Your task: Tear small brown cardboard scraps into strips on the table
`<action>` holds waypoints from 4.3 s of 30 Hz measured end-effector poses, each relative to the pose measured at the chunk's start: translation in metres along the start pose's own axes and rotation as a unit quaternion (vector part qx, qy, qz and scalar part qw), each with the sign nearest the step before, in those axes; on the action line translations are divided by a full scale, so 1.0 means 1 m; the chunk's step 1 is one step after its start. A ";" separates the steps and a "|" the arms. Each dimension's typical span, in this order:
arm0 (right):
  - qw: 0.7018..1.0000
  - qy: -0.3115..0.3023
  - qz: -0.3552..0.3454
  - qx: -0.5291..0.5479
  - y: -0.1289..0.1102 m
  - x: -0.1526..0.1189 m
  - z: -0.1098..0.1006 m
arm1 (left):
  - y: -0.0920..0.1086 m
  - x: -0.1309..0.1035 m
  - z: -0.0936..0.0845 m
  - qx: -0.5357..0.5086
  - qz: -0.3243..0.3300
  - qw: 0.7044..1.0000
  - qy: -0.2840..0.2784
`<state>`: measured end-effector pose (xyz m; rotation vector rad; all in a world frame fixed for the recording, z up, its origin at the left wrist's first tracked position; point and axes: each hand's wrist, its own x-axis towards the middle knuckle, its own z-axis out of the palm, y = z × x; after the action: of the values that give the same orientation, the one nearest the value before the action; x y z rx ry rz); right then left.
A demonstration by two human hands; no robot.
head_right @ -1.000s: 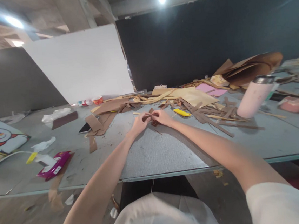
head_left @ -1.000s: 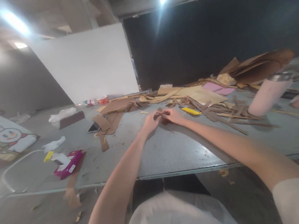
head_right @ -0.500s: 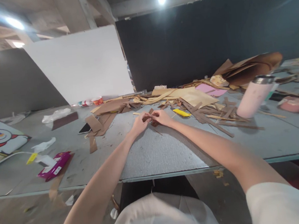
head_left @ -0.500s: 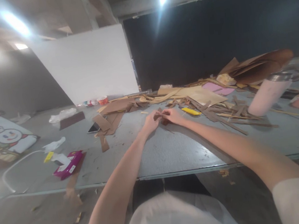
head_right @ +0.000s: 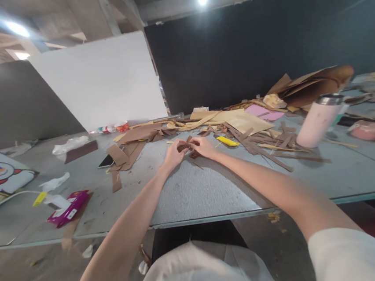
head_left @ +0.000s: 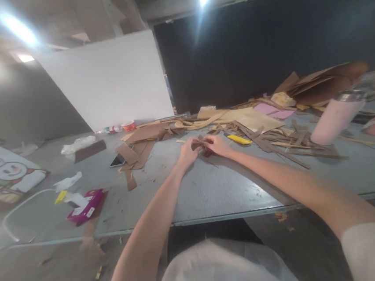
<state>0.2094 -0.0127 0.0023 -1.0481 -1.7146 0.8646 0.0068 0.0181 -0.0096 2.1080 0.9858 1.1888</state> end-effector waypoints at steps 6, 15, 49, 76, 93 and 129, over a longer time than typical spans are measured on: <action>0.999 0.016 -0.028 -0.043 0.001 0.000 0.002 | 0.004 0.001 0.000 -0.015 -0.016 1.000 0.012; 0.942 0.022 -0.058 -0.331 0.001 0.003 -0.011 | 0.002 0.003 -0.001 -0.019 -0.026 0.999 0.023; 0.991 0.111 0.004 -0.069 0.018 0.009 -0.004 | -0.003 0.000 -0.005 0.087 0.011 0.995 -0.037; 0.992 0.124 -0.026 -0.021 0.003 0.002 -0.004 | 0.017 -0.004 -0.008 0.132 0.029 0.988 -0.069; 0.991 0.101 -0.034 -0.084 0.007 0.002 0.000 | -0.008 -0.001 -0.001 0.041 0.017 0.999 -0.020; 0.992 0.048 -0.081 -0.083 0.003 0.001 0.001 | 0.006 -0.003 -0.004 0.047 0.001 0.999 -0.014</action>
<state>0.2090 -0.0107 -0.0009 -1.0273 -1.7852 0.5673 0.0037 0.0122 -0.0049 2.1917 1.0454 1.1309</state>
